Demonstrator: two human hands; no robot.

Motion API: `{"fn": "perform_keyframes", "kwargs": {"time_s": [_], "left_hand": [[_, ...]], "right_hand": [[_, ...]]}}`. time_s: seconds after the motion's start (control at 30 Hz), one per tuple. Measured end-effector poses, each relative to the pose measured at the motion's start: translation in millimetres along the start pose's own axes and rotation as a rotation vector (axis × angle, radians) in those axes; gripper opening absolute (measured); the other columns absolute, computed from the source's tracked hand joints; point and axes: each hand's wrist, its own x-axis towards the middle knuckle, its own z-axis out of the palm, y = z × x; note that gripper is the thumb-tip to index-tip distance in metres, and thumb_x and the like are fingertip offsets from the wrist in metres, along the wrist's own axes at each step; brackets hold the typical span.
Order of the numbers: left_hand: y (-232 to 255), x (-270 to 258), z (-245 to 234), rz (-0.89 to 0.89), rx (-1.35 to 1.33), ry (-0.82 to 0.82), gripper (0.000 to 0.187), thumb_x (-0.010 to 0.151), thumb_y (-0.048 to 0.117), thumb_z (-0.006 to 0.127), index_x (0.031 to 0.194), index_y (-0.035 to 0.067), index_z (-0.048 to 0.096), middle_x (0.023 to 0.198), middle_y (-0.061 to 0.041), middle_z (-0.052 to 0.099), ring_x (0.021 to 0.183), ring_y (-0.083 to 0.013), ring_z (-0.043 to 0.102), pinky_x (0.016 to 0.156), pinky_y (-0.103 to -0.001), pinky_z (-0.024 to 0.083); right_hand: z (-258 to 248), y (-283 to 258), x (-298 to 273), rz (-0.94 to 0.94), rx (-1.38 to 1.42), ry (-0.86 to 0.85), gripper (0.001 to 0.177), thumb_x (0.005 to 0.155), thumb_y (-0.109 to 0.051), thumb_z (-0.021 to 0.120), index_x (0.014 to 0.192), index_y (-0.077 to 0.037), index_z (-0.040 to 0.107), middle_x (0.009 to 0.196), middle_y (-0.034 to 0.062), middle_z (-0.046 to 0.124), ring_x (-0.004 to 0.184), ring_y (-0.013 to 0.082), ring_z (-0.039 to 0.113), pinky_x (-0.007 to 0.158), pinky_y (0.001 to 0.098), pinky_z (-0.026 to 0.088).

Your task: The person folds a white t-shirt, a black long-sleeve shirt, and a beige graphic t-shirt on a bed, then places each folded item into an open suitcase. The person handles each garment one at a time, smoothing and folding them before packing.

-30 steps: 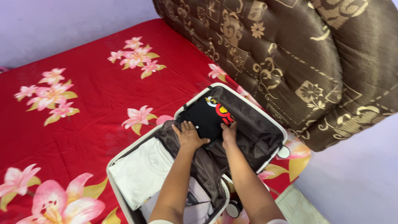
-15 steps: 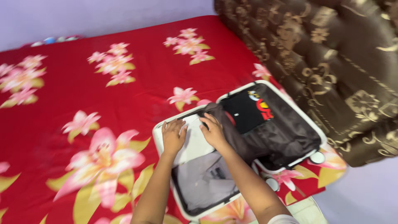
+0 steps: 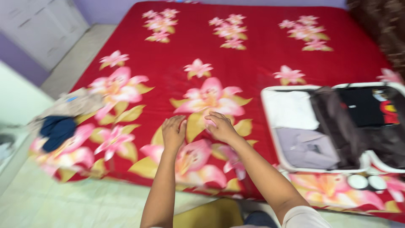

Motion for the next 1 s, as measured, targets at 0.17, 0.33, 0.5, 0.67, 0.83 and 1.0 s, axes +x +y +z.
{"fn": "perform_keyframes", "kwargs": {"time_s": [0.17, 0.33, 0.5, 0.67, 0.83, 1.0], "left_hand": [[-96.5, -95.8, -127.2, -0.166, 0.03, 0.114, 0.024, 0.098, 0.026, 0.064, 0.111, 0.01, 0.076, 0.115, -0.009, 0.075, 0.11, -0.0299, 0.067, 0.105, -0.044, 0.046], [-125.0, -165.2, -205.4, -0.353, 0.106, 0.155, 0.023, 0.096, 0.025, 0.066, 0.108, 0.01, 0.077, 0.109, -0.01, 0.076, 0.106, -0.0312, 0.068, 0.1, -0.046, 0.046], [-134.8, -178.8, -236.6, -0.453, 0.007, 0.257, 0.023, 0.098, 0.024, 0.064, 0.109, 0.008, 0.076, 0.108, -0.011, 0.075, 0.105, -0.0311, 0.069, 0.101, -0.044, 0.05], [-142.6, -172.7, -237.0, -0.497, -0.122, 0.298, 0.023, 0.098, 0.021, 0.063, 0.11, 0.006, 0.076, 0.108, -0.013, 0.076, 0.105, -0.0304, 0.07, 0.096, -0.039, 0.052], [-144.1, -169.1, -221.3, -0.601, -0.128, 0.315, 0.025, 0.098, 0.025, 0.064, 0.11, 0.007, 0.076, 0.109, -0.013, 0.076, 0.104, -0.0308, 0.07, 0.093, -0.04, 0.053], [-141.4, -160.9, -206.3, -0.608, -0.163, 0.331, 0.026, 0.099, 0.025, 0.063, 0.112, 0.006, 0.076, 0.112, -0.014, 0.075, 0.11, -0.0315, 0.069, 0.095, -0.04, 0.052]], "right_hand": [[126.3, -91.2, -15.6, -0.01, 0.093, -0.196, 0.043, 0.089, -0.029, 0.07, 0.129, -0.015, 0.067, 0.151, 0.0173, 0.053, 0.14, 0.0349, 0.048, 0.113, 0.0493, 0.038], [193.1, -150.9, -33.1, -0.067, 0.079, -0.332, 0.043, 0.088, -0.029, 0.069, 0.129, -0.017, 0.067, 0.151, 0.0176, 0.052, 0.142, 0.0352, 0.046, 0.114, 0.0513, 0.038], [199.8, -182.3, -17.5, -0.057, -0.068, -0.467, 0.047, 0.088, -0.033, 0.068, 0.132, -0.018, 0.064, 0.154, 0.016, 0.047, 0.143, 0.034, 0.042, 0.112, 0.0547, 0.037], [184.4, -202.2, 10.0, -0.074, -0.119, -0.476, 0.049, 0.09, -0.035, 0.066, 0.136, -0.019, 0.063, 0.155, 0.014, 0.046, 0.146, 0.0327, 0.04, 0.115, 0.0573, 0.033], [165.1, -208.4, 30.0, -0.073, -0.144, -0.499, 0.05, 0.091, -0.036, 0.065, 0.138, -0.018, 0.061, 0.157, 0.0127, 0.044, 0.148, 0.0318, 0.037, 0.115, 0.0599, 0.031], [156.9, -204.6, 40.7, -0.04, -0.162, -0.514, 0.051, 0.09, -0.037, 0.065, 0.138, -0.019, 0.061, 0.158, 0.0109, 0.044, 0.149, 0.0312, 0.037, 0.115, 0.0609, 0.03]]}}
